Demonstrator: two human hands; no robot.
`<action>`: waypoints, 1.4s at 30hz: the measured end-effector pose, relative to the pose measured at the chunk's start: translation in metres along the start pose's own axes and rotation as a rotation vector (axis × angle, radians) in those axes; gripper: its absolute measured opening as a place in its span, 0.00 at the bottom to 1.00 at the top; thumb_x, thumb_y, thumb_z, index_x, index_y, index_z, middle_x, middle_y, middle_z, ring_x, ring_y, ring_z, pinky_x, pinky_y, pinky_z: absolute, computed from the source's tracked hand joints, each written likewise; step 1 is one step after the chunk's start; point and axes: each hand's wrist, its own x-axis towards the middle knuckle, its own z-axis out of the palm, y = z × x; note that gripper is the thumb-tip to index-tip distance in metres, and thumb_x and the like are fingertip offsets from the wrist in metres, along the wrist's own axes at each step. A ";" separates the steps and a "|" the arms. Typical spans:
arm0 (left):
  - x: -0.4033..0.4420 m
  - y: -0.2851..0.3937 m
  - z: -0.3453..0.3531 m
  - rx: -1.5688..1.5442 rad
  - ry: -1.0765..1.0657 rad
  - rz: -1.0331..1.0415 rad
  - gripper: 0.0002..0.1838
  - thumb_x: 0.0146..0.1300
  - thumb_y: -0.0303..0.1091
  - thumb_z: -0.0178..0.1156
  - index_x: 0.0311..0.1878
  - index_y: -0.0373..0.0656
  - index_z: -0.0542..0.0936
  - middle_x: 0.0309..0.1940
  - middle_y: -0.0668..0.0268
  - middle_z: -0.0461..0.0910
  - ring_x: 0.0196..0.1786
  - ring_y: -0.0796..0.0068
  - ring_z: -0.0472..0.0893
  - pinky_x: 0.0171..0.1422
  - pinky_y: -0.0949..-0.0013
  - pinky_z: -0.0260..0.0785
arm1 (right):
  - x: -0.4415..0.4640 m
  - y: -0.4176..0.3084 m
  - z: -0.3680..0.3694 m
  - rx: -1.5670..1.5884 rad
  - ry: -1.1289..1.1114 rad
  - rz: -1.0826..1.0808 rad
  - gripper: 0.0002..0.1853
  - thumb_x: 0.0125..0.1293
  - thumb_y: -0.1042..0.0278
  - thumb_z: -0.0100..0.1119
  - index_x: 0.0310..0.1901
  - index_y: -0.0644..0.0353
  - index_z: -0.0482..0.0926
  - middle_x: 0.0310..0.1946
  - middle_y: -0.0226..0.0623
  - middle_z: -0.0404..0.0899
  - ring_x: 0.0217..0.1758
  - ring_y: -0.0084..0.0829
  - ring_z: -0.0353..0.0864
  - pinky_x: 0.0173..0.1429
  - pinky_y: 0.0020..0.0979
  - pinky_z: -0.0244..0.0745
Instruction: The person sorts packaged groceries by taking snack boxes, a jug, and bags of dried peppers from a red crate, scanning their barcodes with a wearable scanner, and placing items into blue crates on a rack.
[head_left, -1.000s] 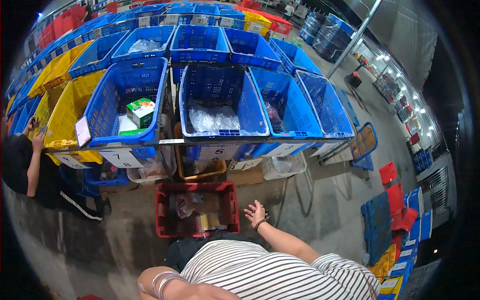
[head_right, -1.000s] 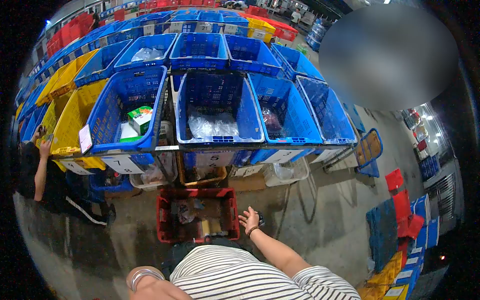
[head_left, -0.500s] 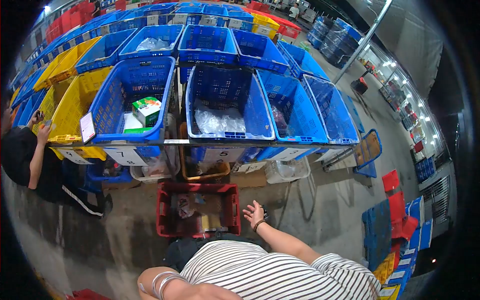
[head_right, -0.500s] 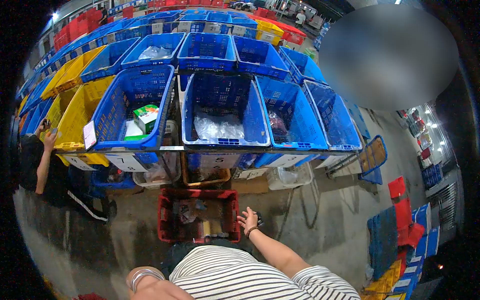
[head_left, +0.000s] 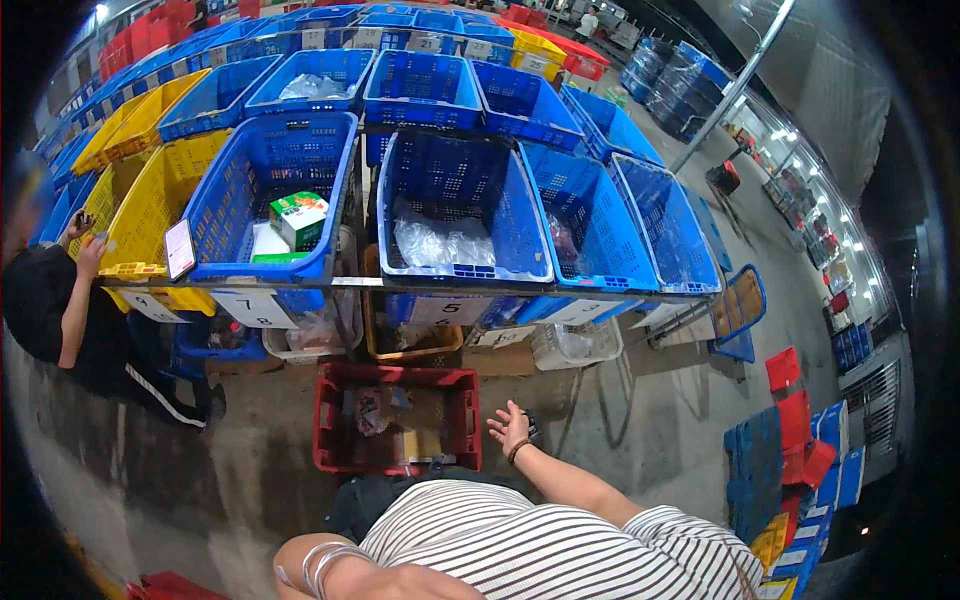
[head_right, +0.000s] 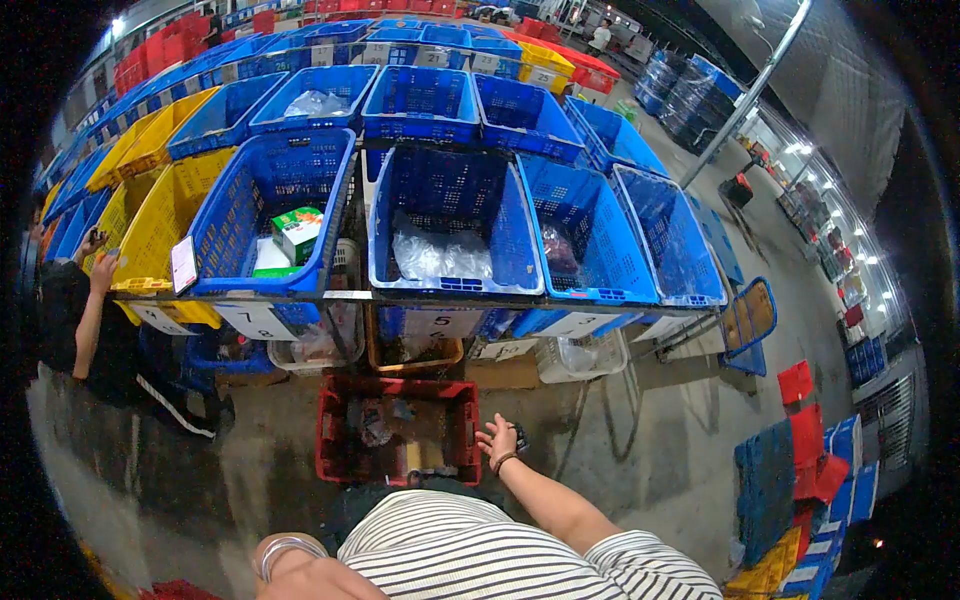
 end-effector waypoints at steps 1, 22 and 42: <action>0.000 0.001 0.000 0.005 0.006 -0.001 0.17 0.59 0.18 0.51 0.47 0.51 0.67 0.11 0.67 0.60 0.11 0.76 0.58 0.18 0.73 0.58 | 0.000 0.000 0.000 -0.002 -0.002 0.001 0.24 0.64 0.48 0.51 0.54 0.52 0.60 0.56 0.40 0.68 0.35 0.32 0.81 0.29 0.31 0.74; -0.011 0.015 0.002 0.337 0.014 0.042 0.27 0.51 0.19 0.59 0.50 0.59 0.64 0.14 0.68 0.63 0.14 0.74 0.64 0.22 0.70 0.67 | -0.004 0.010 0.010 -0.038 -0.034 0.011 0.23 0.64 0.48 0.51 0.53 0.52 0.60 0.54 0.39 0.70 0.37 0.35 0.80 0.30 0.33 0.74; -0.016 0.021 0.001 0.383 0.063 0.095 0.34 0.52 0.20 0.58 0.61 0.58 0.58 0.13 0.70 0.63 0.14 0.74 0.64 0.23 0.69 0.68 | 0.005 0.019 0.022 -0.076 -0.064 0.031 0.26 0.64 0.48 0.52 0.58 0.48 0.57 0.53 0.39 0.70 0.38 0.37 0.81 0.28 0.31 0.76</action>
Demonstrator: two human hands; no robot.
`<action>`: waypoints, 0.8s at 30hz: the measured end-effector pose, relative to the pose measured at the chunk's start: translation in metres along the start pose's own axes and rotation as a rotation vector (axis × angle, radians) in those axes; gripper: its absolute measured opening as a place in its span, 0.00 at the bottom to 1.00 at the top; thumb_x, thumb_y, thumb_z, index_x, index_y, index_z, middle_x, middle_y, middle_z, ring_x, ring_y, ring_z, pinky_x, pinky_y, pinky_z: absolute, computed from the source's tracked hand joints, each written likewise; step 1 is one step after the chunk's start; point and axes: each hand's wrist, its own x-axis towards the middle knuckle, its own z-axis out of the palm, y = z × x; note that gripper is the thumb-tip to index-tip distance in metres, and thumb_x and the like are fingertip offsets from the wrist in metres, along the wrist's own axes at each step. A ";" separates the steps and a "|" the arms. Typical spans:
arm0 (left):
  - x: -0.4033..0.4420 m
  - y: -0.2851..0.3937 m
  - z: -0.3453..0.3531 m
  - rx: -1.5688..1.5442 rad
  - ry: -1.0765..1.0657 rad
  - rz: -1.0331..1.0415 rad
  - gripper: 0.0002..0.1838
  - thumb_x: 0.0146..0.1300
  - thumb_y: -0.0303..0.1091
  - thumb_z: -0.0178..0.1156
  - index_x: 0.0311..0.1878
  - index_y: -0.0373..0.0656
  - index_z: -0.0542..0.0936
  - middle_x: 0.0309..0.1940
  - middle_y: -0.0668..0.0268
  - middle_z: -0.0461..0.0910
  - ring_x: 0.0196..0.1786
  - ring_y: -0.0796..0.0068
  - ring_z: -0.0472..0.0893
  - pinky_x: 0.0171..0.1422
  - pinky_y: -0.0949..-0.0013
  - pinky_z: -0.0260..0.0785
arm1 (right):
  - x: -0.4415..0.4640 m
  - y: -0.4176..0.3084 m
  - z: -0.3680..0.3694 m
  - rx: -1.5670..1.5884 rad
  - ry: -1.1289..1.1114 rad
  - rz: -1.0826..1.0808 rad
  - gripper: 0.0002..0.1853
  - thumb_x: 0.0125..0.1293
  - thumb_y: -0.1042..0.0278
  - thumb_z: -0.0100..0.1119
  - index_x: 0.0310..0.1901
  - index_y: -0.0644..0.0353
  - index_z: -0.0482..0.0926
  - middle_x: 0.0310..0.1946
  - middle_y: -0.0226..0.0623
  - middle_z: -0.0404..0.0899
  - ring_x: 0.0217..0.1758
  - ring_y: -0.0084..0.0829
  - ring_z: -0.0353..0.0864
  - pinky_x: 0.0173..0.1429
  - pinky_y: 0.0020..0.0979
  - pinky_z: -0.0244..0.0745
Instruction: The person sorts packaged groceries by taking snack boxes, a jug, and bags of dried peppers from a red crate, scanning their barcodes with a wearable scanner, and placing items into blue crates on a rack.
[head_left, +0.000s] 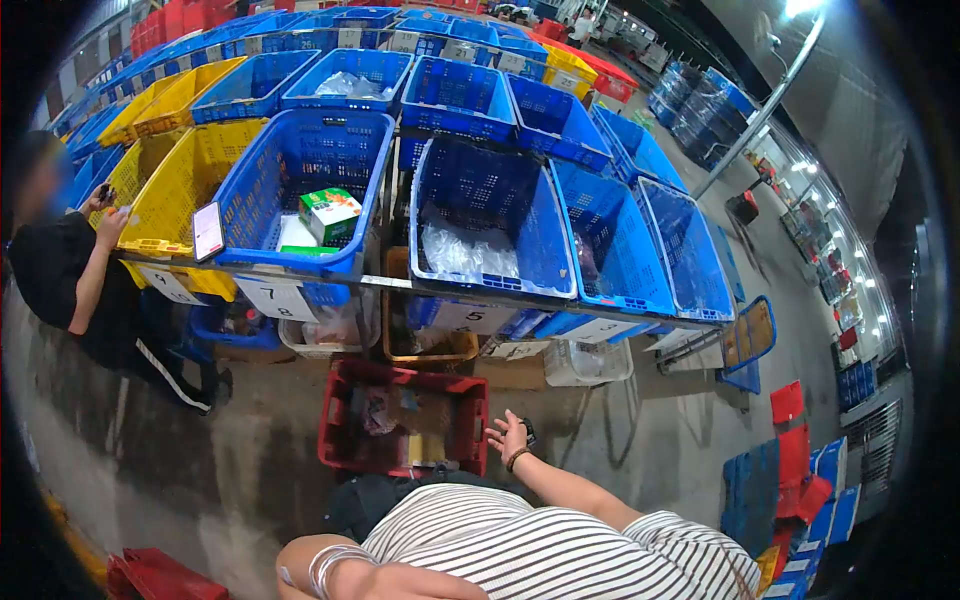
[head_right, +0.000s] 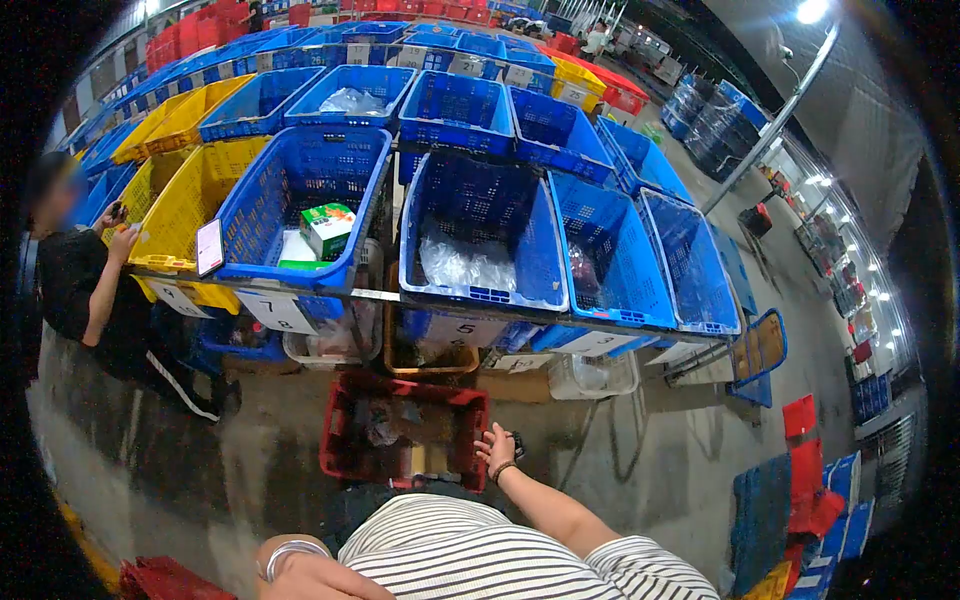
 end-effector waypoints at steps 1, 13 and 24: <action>0.000 0.000 -0.001 -0.011 -0.013 0.004 0.35 0.53 0.20 0.57 0.62 0.57 0.57 0.13 0.70 0.63 0.14 0.74 0.64 0.23 0.69 0.67 | 0.002 0.001 0.000 -0.002 -0.003 -0.001 0.26 0.64 0.48 0.52 0.57 0.48 0.57 0.53 0.39 0.70 0.38 0.37 0.81 0.28 0.32 0.76; 0.000 -0.002 0.000 0.000 -0.002 0.021 0.31 0.53 0.20 0.57 0.59 0.58 0.61 0.14 0.71 0.62 0.15 0.74 0.65 0.24 0.69 0.69 | 0.012 0.011 0.004 -0.063 -0.044 0.008 0.24 0.64 0.48 0.52 0.55 0.48 0.59 0.52 0.39 0.71 0.39 0.37 0.81 0.31 0.33 0.76; -0.009 0.012 -0.024 0.033 0.078 -0.054 0.35 0.52 0.19 0.60 0.63 0.55 0.64 0.15 0.69 0.65 0.13 0.74 0.64 0.20 0.70 0.65 | 0.008 0.025 0.013 -0.143 -0.087 0.037 0.28 0.62 0.44 0.51 0.60 0.45 0.59 0.56 0.38 0.70 0.39 0.36 0.80 0.31 0.33 0.75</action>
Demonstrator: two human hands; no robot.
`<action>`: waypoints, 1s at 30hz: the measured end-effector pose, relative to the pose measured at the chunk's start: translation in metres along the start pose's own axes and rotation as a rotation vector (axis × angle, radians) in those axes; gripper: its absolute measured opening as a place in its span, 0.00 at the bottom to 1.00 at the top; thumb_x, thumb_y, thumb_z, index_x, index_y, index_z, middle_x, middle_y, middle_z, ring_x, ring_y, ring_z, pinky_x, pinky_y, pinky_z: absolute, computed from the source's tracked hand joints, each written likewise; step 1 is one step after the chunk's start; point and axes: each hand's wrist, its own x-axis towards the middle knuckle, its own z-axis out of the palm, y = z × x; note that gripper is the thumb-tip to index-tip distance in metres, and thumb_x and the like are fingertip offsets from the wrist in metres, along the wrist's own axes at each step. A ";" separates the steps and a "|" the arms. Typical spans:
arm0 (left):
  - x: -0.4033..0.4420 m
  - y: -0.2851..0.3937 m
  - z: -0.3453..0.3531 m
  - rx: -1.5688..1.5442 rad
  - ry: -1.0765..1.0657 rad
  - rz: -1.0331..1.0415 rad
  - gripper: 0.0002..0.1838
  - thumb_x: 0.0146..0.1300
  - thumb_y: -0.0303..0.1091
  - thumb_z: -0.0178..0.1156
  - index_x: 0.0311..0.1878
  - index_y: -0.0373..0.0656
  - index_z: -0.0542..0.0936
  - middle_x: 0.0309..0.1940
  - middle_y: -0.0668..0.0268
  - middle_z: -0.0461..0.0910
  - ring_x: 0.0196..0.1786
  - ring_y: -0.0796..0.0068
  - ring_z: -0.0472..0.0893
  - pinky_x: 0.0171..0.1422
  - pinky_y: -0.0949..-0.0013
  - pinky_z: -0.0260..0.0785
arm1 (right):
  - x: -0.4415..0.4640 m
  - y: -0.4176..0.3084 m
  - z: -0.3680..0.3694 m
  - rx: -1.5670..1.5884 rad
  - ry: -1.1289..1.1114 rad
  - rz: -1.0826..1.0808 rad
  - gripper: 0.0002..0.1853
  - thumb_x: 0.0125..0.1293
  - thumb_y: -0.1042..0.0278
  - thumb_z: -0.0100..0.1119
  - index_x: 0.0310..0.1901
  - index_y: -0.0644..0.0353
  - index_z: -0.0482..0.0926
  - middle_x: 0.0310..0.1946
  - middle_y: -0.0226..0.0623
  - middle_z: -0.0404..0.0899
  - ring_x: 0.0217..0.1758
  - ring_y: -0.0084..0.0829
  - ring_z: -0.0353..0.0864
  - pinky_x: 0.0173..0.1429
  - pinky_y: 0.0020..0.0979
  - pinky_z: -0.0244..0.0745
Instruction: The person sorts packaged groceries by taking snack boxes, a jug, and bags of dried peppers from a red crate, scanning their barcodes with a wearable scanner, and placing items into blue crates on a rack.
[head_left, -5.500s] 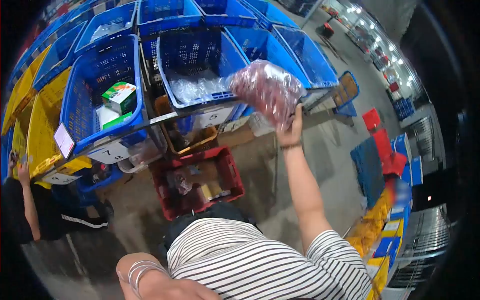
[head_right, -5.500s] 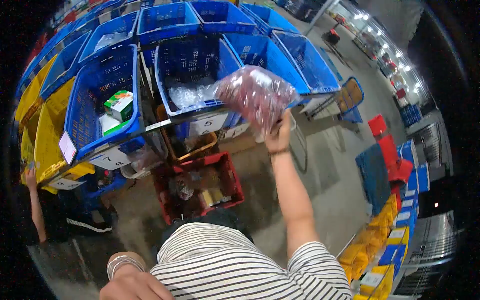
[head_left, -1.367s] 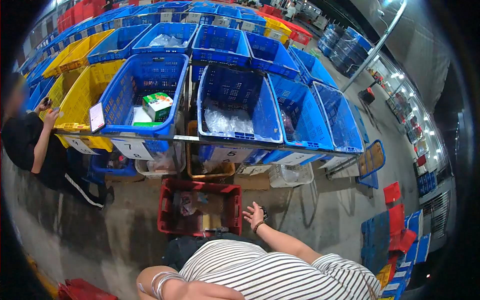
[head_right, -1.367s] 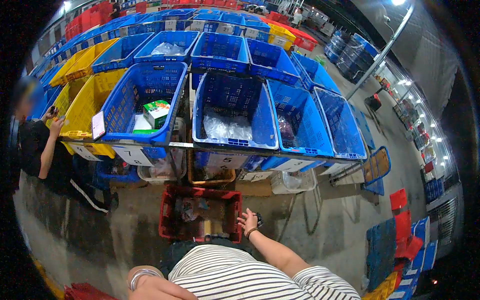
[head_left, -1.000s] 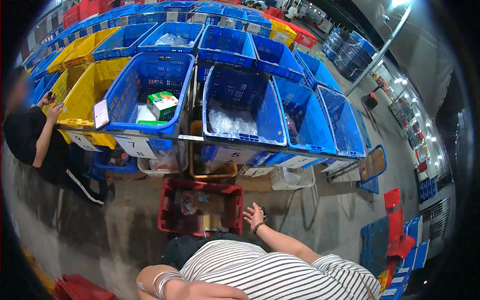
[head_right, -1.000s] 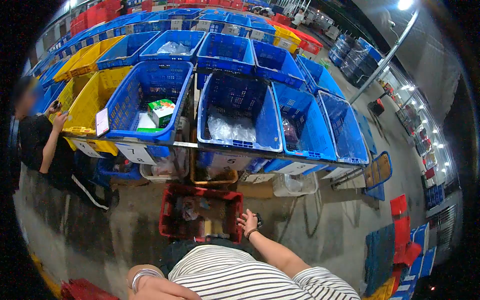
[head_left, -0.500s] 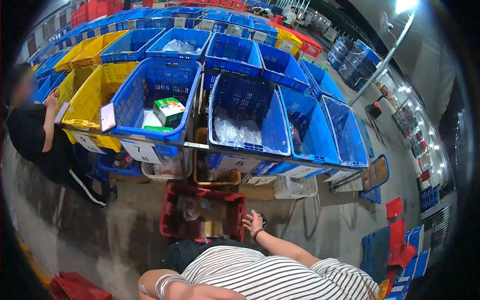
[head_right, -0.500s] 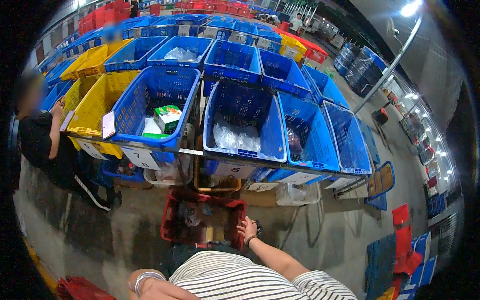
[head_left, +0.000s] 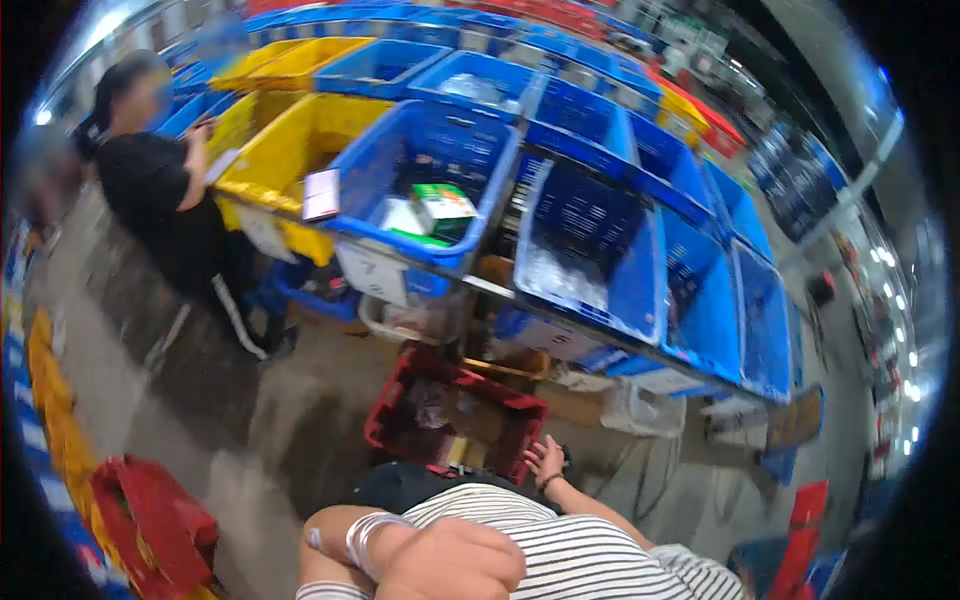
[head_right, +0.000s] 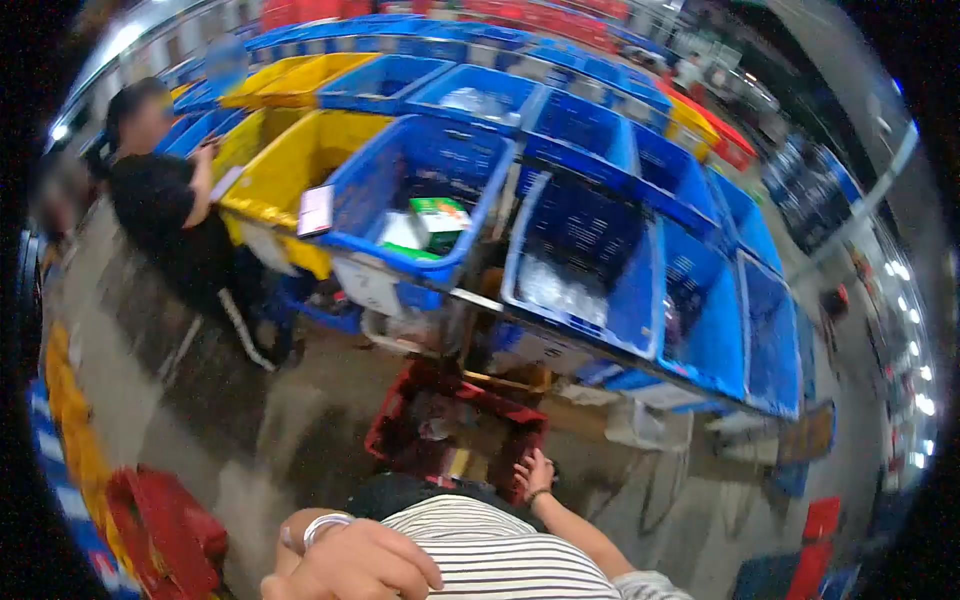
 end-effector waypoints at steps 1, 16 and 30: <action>0.000 0.007 -0.004 0.021 0.035 0.013 0.35 0.53 0.20 0.60 0.64 0.56 0.64 0.15 0.68 0.65 0.13 0.74 0.64 0.20 0.70 0.66 | -0.001 0.002 0.002 -0.006 -0.013 0.014 0.29 0.62 0.44 0.51 0.60 0.44 0.59 0.56 0.38 0.69 0.39 0.36 0.79 0.31 0.33 0.75; 0.005 0.055 -0.032 0.197 0.093 0.305 0.25 0.63 0.27 0.55 0.62 0.63 0.71 0.13 0.69 0.61 0.11 0.77 0.59 0.19 0.72 0.65 | 0.009 -0.002 0.099 -0.062 -0.110 -0.002 0.30 0.62 0.44 0.53 0.60 0.49 0.58 0.56 0.40 0.68 0.37 0.36 0.79 0.29 0.32 0.72; 0.032 0.071 -0.083 -0.056 0.091 0.201 0.06 0.57 0.29 0.65 0.34 0.46 0.76 0.14 0.71 0.60 0.12 0.80 0.59 0.20 0.74 0.58 | -0.011 0.021 0.119 -0.083 -0.060 0.041 0.27 0.62 0.44 0.54 0.56 0.48 0.60 0.53 0.37 0.70 0.37 0.34 0.79 0.33 0.34 0.73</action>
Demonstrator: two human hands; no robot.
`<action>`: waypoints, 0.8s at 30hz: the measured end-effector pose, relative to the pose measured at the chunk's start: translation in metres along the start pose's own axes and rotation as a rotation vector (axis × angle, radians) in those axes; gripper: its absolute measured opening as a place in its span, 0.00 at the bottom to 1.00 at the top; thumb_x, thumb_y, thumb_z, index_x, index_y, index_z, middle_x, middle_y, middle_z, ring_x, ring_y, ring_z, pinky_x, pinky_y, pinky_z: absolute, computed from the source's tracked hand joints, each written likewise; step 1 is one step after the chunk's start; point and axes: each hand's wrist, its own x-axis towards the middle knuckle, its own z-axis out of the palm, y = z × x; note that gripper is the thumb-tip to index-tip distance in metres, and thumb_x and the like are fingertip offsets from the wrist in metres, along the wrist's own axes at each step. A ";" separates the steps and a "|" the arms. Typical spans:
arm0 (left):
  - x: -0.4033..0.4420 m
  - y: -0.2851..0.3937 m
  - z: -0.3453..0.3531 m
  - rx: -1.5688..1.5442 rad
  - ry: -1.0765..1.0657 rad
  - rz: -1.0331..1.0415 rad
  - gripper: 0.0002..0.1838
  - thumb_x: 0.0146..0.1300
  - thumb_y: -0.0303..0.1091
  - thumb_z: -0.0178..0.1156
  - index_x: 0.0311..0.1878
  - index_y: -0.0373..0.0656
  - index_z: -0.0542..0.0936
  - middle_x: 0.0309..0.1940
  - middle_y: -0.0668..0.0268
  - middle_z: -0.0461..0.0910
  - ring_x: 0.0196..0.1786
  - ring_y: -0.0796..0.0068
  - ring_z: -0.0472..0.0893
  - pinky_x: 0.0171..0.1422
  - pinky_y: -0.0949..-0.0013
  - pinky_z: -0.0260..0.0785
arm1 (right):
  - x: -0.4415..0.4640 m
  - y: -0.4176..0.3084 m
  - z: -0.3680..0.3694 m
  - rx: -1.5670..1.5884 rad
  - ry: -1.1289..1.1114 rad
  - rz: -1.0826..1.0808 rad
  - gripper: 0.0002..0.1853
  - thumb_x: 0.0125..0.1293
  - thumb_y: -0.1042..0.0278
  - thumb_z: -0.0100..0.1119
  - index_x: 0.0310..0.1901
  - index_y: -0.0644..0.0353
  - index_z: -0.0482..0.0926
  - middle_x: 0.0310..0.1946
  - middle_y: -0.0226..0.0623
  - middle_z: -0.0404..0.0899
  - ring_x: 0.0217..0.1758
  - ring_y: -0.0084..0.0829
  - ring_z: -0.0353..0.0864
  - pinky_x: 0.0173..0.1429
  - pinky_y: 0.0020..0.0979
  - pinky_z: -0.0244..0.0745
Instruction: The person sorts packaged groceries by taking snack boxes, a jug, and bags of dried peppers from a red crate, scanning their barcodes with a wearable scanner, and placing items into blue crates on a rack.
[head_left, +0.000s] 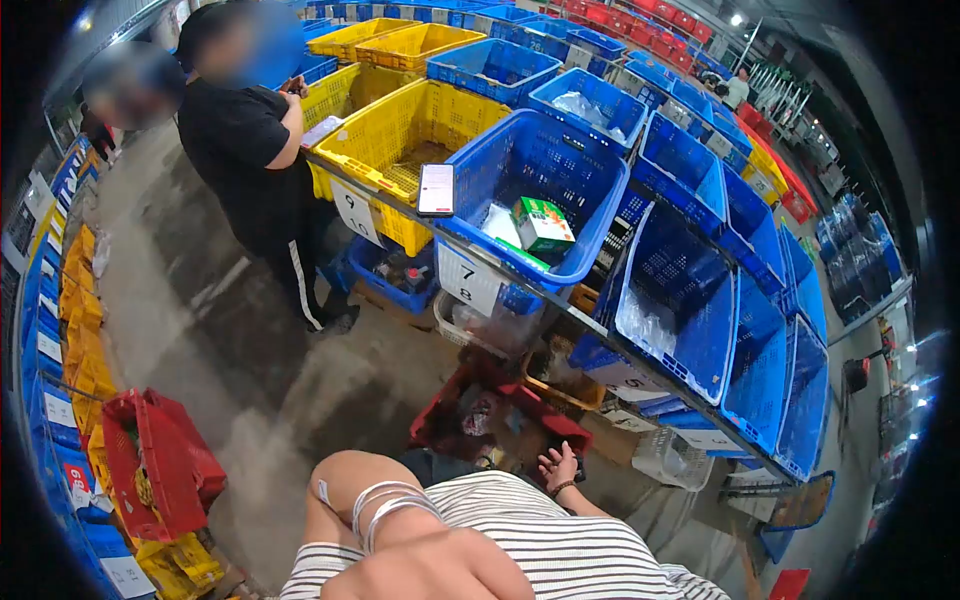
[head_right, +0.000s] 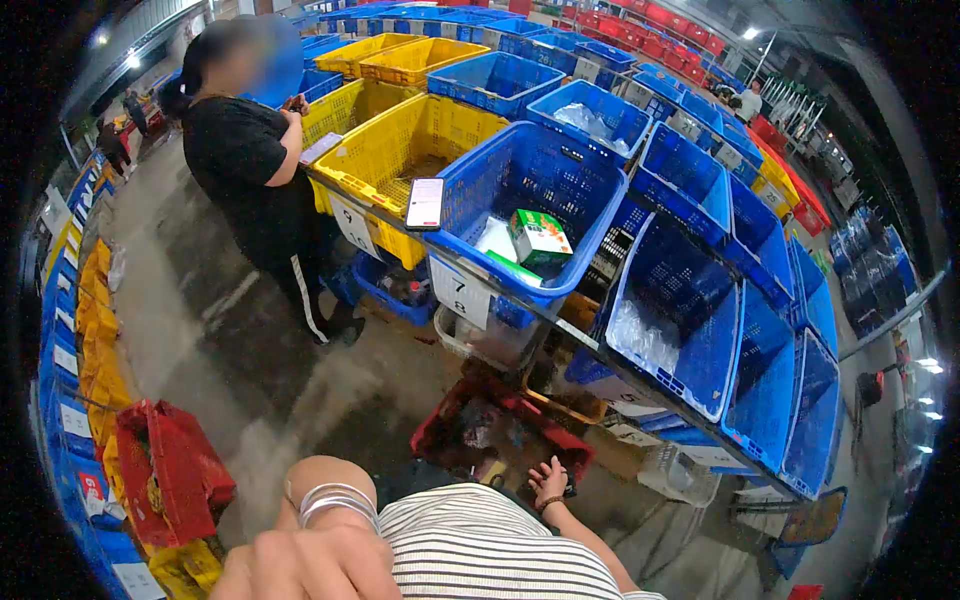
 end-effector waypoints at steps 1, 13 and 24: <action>0.002 -0.001 -0.002 -0.035 0.003 -0.009 0.05 0.56 0.27 0.64 0.33 0.45 0.76 0.13 0.71 0.60 0.12 0.80 0.58 0.20 0.74 0.57 | 0.001 0.002 -0.002 0.001 -0.002 -0.006 0.27 0.62 0.43 0.54 0.55 0.48 0.60 0.52 0.37 0.70 0.36 0.34 0.78 0.33 0.34 0.73; 0.023 -0.033 -0.009 -0.339 -0.023 -0.105 0.09 0.52 0.14 0.56 0.24 0.41 0.75 0.12 0.73 0.58 0.11 0.81 0.56 0.19 0.75 0.52 | 0.000 0.002 -0.021 0.146 0.057 -0.091 0.25 0.61 0.41 0.55 0.49 0.49 0.60 0.52 0.39 0.71 0.37 0.35 0.80 0.32 0.33 0.73; 0.025 -0.054 -0.003 -0.456 -0.107 -0.113 0.07 0.55 0.17 0.59 0.24 0.39 0.77 0.13 0.72 0.62 0.13 0.80 0.61 0.20 0.74 0.58 | -0.024 0.038 -0.095 0.242 0.293 -0.049 0.31 0.61 0.40 0.52 0.60 0.49 0.58 0.56 0.40 0.69 0.39 0.37 0.79 0.31 0.36 0.73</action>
